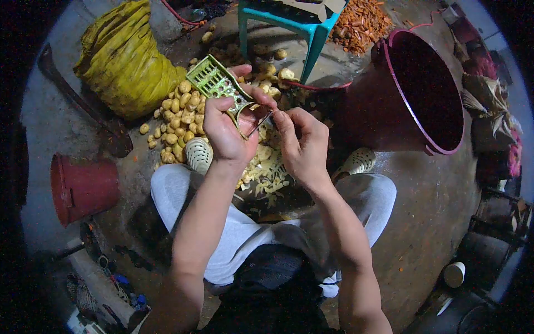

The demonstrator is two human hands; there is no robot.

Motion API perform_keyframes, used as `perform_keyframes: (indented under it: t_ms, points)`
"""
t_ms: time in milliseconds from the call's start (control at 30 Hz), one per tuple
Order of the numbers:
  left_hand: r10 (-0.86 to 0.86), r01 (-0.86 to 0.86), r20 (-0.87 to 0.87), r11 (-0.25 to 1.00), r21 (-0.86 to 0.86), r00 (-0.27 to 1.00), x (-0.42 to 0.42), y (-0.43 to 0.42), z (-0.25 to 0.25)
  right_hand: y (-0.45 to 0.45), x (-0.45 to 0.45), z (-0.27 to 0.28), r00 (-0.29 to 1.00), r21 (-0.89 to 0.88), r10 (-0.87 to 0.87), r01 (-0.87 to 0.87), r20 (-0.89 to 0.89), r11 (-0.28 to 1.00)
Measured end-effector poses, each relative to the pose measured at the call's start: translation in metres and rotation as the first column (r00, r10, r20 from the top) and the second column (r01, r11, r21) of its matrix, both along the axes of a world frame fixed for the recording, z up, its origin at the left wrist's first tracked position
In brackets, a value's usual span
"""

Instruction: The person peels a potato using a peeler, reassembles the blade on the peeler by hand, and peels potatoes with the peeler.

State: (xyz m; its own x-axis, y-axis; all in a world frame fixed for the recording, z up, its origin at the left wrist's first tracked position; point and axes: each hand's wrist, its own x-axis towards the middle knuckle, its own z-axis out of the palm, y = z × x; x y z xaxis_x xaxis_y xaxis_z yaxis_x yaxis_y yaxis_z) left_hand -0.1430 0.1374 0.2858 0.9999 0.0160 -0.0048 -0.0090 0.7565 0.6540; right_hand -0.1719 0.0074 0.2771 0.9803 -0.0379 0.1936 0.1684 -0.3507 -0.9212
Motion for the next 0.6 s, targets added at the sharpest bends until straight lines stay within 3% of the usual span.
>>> perform_keyframes:
  t_ms: [233,300,600]
  points:
    - [0.055,-0.07,-0.111,0.989,-0.133,0.992,-0.0025,-0.0023,-0.0029,0.0014,0.0,0.0025,0.993,-0.08,-0.037,0.046,0.115,0.996]
    - [0.04,-0.099,-0.268,0.973,-0.209,0.963,-0.0025,-0.0014,-0.0069,0.0028,0.0003,0.0016,0.986,-0.064,-0.043,0.054,0.16,0.997]
    - [0.106,-0.196,-0.335,0.949,-0.246,0.936,-0.0039,-0.006,-0.0025,0.0092,0.0002,0.0043,0.966,-0.114,-0.078,0.109,0.247,0.987]
